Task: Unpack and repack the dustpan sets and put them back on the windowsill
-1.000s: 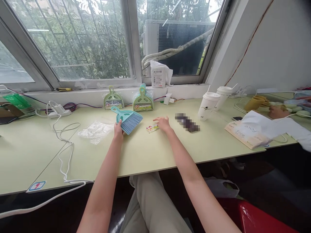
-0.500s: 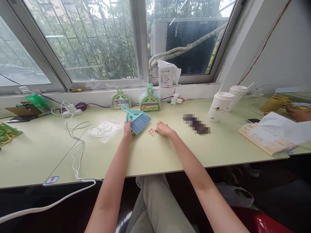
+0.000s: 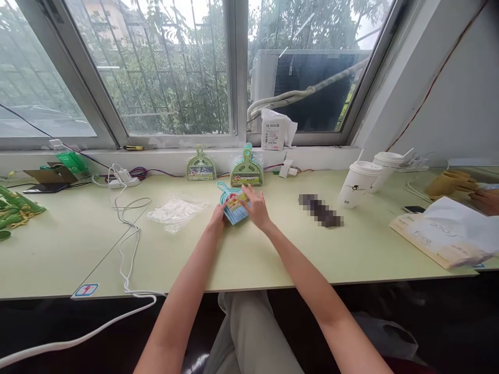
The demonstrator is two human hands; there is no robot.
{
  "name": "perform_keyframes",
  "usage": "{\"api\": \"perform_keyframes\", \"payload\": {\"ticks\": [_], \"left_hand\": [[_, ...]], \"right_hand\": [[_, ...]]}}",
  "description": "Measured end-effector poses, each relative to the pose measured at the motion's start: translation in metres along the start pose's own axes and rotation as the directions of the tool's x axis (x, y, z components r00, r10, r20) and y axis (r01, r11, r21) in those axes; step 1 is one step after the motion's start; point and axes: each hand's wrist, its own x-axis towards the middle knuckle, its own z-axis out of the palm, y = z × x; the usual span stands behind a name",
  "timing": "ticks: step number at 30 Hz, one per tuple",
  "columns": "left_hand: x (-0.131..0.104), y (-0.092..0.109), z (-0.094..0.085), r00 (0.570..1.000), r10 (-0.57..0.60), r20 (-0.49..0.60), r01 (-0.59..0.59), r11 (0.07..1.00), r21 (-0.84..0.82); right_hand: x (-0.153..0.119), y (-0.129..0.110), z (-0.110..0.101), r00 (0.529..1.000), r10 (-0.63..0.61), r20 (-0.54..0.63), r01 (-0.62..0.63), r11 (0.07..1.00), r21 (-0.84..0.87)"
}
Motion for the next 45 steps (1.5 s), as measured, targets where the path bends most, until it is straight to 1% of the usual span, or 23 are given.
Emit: {"api": "perform_keyframes", "payload": {"ticks": [2, 5, 10, 15, 18, 20, 22, 24, 25, 27, 29, 30, 32, 33, 35, 36, 37, 38, 39, 40, 42, 43, 45], "left_hand": [[-0.004, 0.0, 0.002, 0.999, 0.002, 0.042, 0.0, 1.0, -0.027], [-0.008, 0.0, 0.002, 0.997, 0.037, 0.063, -0.036, 0.999, -0.016], [-0.009, 0.002, 0.0, 0.993, 0.045, 0.105, -0.048, 0.999, 0.026], [-0.008, 0.003, -0.001, 0.993, 0.065, 0.101, -0.071, 0.996, 0.05], [-0.01, 0.005, -0.001, 0.993, 0.077, 0.089, -0.083, 0.995, 0.058], [-0.011, 0.007, 0.0, 0.989, 0.098, 0.107, -0.102, 0.994, 0.028], [-0.012, 0.009, 0.001, 0.985, 0.128, 0.114, -0.128, 0.992, -0.006], [-0.013, 0.01, 0.0, 0.982, 0.154, 0.11, -0.152, 0.988, -0.025], [-0.014, 0.011, 0.0, 0.98, 0.164, 0.117, -0.162, 0.986, -0.027], [-0.015, 0.011, -0.001, 0.969, 0.182, 0.165, -0.182, 0.983, -0.015], [-0.017, 0.013, -0.001, 0.953, 0.187, 0.24, -0.197, 0.98, 0.019], [-0.017, 0.014, -0.001, 0.945, 0.179, 0.274, -0.199, 0.979, 0.048], [-0.018, 0.018, -0.001, 0.946, 0.155, 0.286, -0.204, 0.968, 0.148], [-0.018, 0.02, -0.002, 0.956, 0.166, 0.243, -0.224, 0.947, 0.232], [-0.017, 0.026, -0.009, 0.952, 0.303, 0.038, -0.284, 0.833, 0.475], [-0.017, 0.028, -0.014, 0.901, 0.425, -0.086, -0.286, 0.732, 0.618], [-0.016, 0.03, -0.021, 0.816, 0.549, -0.18, -0.249, 0.615, 0.748], [-0.015, 0.032, -0.028, 0.733, 0.639, -0.233, -0.175, 0.508, 0.843], [-0.014, 0.032, -0.036, 0.687, 0.681, -0.255, -0.088, 0.426, 0.901], [-0.012, 0.033, -0.043, 0.691, 0.676, -0.256, -0.017, 0.368, 0.93], [-0.009, 0.032, -0.054, 0.761, 0.607, -0.228, 0.035, 0.313, 0.949], [-0.008, 0.031, -0.056, 0.795, 0.571, -0.205, 0.023, 0.309, 0.951], [-0.007, 0.029, -0.056, 0.83, 0.539, -0.145, -0.049, 0.329, 0.943]], "right_hand": [[-0.009, -0.009, 0.016, 0.991, -0.001, 0.135, 0.024, 0.986, -0.168], [-0.017, -0.008, 0.032, 0.946, 0.144, 0.289, -0.057, 0.956, -0.288], [-0.015, 0.004, 0.033, 0.901, 0.25, 0.354, -0.132, 0.936, -0.326], [-0.014, 0.006, 0.029, 0.877, 0.341, 0.337, -0.223, 0.912, -0.344], [-0.015, 0.003, 0.029, 0.889, 0.337, 0.31, -0.241, 0.92, -0.308], [-0.014, 0.0, 0.028, 0.909, 0.365, 0.201, -0.315, 0.917, -0.243], [-0.012, -0.002, 0.026, 0.894, 0.448, 0.024, -0.445, 0.893, -0.067], [-0.008, -0.001, 0.025, 0.818, 0.573, -0.056, -0.544, 0.8, 0.254], [-0.007, 0.001, 0.024, 0.78, 0.626, -0.008, -0.562, 0.705, 0.433], [-0.005, 0.005, 0.024, 0.727, 0.658, 0.195, -0.571, 0.423, 0.703], [-0.004, 0.008, 0.025, 0.692, 0.63, 0.352, -0.56, 0.161, 0.813], [-0.003, 0.01, 0.025, 0.679, 0.626, 0.385, -0.545, 0.078, 0.835], [-0.003, 0.012, 0.024, 0.666, 0.637, 0.388, -0.502, -0.002, 0.865], [-0.003, 0.013, 0.023, 0.668, 0.642, 0.376, -0.48, -0.014, 0.877], [-0.002, 0.014, 0.021, 0.675, 0.654, 0.341, -0.444, -0.009, 0.896], [-0.002, 0.015, 0.02, 0.679, 0.658, 0.325, -0.434, 0.003, 0.901], [-0.002, 0.016, 0.018, 0.684, 0.659, 0.312, -0.43, 0.018, 0.903], [-0.002, 0.017, 0.017, 0.687, 0.659, 0.304, -0.43, 0.032, 0.902], [-0.002, 0.018, 0.015, 0.687, 0.661, 0.302, -0.437, 0.043, 0.899], [-0.002, 0.019, 0.014, 0.684, 0.662, 0.305, -0.447, 0.05, 0.893], [-0.002, 0.021, 0.01, 0.67, 0.67, 0.32, -0.475, 0.056, 0.878], [-0.002, 0.022, 0.009, 0.665, 0.671, 0.328, -0.488, 0.059, 0.871], [-0.001, 0.023, 0.006, 0.669, 0.66, 0.342, -0.508, 0.071, 0.859]]}}
